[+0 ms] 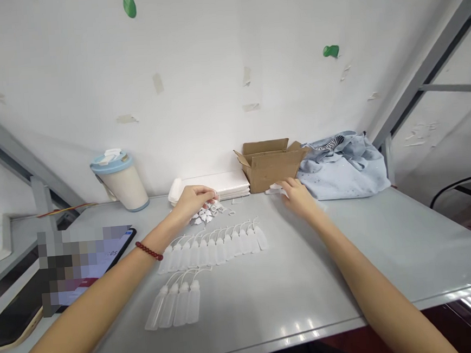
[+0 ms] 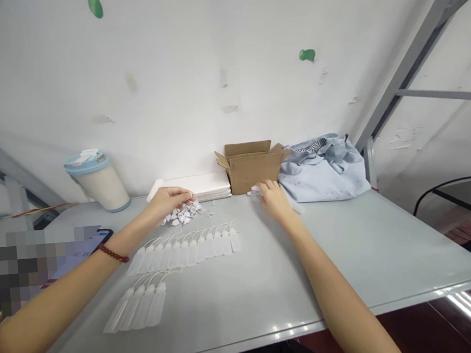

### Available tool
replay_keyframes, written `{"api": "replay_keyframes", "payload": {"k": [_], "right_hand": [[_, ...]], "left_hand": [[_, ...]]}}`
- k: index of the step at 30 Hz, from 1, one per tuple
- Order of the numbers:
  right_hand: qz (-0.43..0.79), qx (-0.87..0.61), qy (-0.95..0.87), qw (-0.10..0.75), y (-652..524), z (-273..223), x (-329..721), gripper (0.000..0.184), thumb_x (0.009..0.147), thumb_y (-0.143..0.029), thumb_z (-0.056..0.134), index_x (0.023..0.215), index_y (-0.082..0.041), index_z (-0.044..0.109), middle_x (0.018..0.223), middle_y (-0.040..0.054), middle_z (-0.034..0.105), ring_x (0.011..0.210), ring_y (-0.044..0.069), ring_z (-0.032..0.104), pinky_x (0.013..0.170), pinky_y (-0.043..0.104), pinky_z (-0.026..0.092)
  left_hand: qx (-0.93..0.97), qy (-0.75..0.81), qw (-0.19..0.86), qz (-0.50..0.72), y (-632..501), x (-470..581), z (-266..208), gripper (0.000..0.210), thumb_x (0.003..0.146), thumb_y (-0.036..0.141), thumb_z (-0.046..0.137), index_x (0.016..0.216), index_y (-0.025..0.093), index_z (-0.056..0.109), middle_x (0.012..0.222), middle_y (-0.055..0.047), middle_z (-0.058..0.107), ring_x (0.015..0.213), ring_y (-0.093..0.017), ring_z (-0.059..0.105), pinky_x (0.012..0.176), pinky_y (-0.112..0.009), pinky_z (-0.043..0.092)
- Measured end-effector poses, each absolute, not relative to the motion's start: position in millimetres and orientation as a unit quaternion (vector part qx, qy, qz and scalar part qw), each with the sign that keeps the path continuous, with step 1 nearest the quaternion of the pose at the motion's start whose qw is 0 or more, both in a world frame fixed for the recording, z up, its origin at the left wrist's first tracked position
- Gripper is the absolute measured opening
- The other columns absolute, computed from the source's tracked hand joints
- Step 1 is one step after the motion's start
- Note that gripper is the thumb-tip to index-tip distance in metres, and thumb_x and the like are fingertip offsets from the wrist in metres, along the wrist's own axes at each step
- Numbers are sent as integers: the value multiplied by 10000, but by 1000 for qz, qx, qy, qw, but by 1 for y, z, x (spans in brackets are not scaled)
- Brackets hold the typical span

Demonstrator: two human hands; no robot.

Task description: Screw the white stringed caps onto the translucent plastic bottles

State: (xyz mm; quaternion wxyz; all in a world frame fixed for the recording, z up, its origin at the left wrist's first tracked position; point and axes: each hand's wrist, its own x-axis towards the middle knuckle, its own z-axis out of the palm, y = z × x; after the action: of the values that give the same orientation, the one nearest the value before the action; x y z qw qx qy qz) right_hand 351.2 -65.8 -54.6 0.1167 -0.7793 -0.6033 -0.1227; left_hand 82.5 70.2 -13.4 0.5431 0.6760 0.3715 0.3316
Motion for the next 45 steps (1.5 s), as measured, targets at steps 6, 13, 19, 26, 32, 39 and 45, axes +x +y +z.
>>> {"api": "replay_keyframes", "payload": {"k": [6,13,19,26,32,39,45], "right_hand": [[-150,-765,-616,112,-55,-65,347,433,819,-17,389,1217,-122,520,1207,135,573,1088,277,427,843,354,368],[-160,-766,-616,90,-58,-69,348,366,780,10,455,1071,-123,633,1131,151,568,1053,298,424,823,352,363],[-157,-772,-611,79,-58,-72,352,477,731,44,419,1134,-137,597,1227,125,531,1099,289,405,846,359,354],[-138,-784,-599,85,-60,-70,349,392,775,11,403,1058,-135,632,1057,145,607,985,282,489,811,361,339],[-118,-769,-609,153,-63,-59,329,263,808,-63,461,996,-137,628,999,158,618,994,298,505,823,377,356],[52,-614,-667,419,-91,-37,243,167,877,-265,521,1023,-201,571,977,58,653,839,183,611,760,291,480],[224,-515,-679,473,-111,-42,192,213,854,-240,557,1066,-218,559,991,47,654,807,165,624,704,282,502]], "left_hand": [[642,358,568,372,69,75,-16,261,684,349,658,812,121,661,970,-120,693,759,-151,621,593,-233,461],[656,380,562,333,62,74,-7,206,640,305,692,724,117,683,841,-119,707,676,-162,616,548,-248,449],[663,400,542,328,45,56,-6,175,603,260,715,736,149,690,760,-51,697,569,-119,563,569,-250,462],[648,430,516,358,28,27,-8,168,573,260,732,707,169,687,676,-8,671,535,-113,555,601,-265,477],[626,431,514,397,27,16,-18,177,568,258,741,711,168,685,708,-27,690,687,-173,631,677,-290,500],[643,409,540,357,2,26,-19,150,619,275,732,718,178,673,718,-37,712,728,-201,661,681,-306,518],[683,363,519,364,-27,34,-24,81,669,268,684,726,212,669,742,-16,690,735,-193,659,680,-301,548]]}}
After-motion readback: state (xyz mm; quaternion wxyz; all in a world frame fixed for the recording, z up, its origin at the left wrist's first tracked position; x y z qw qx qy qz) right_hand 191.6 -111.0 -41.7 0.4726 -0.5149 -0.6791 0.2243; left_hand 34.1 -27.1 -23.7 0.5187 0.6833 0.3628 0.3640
